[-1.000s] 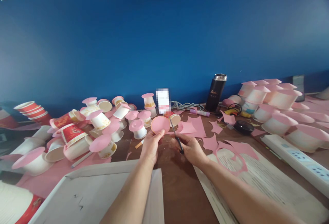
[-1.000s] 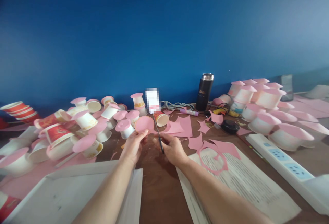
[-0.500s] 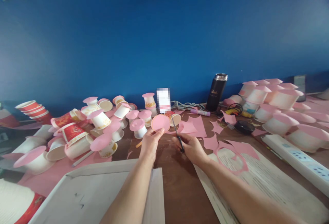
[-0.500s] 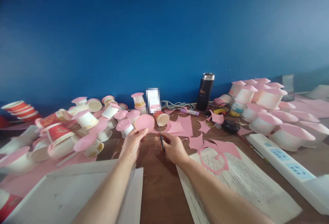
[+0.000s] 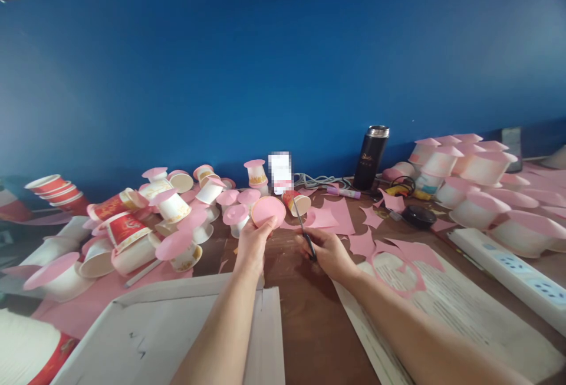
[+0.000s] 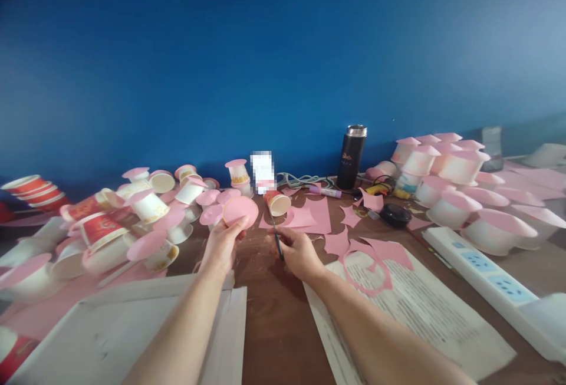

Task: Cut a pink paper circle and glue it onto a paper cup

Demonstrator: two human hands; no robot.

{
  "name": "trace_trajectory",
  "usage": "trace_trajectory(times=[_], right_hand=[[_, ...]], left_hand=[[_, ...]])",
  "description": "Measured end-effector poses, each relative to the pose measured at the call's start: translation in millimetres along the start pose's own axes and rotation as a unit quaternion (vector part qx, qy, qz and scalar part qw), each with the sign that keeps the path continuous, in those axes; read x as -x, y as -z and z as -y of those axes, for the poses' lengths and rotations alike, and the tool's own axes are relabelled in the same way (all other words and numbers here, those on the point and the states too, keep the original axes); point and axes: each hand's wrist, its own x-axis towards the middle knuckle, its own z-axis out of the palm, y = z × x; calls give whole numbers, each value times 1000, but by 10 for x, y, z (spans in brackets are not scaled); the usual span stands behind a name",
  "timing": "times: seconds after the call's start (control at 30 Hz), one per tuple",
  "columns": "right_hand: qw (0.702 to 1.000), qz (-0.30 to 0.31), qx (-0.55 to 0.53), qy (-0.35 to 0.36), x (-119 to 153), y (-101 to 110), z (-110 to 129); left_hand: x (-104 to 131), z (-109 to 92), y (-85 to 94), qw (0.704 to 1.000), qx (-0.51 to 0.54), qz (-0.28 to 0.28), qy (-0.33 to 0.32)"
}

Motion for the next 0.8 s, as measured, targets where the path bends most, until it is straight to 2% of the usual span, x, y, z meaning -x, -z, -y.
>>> trace_trajectory(times=[0.23,0.43,0.67,0.8], right_hand=[[999,18,-19,-19,50,-39,154],[999,17,-4,-49,91,-51,262],[999,29,-12,-41,100,-39,269],[999,27,2,-42,108,-28,296]], left_hand=[[18,-10,-2,997,58,-4,43],[-11,42,44,998,58,12,28],[-3,21,56,997,39,65,30],[7,-10,48,996,49,60,39]])
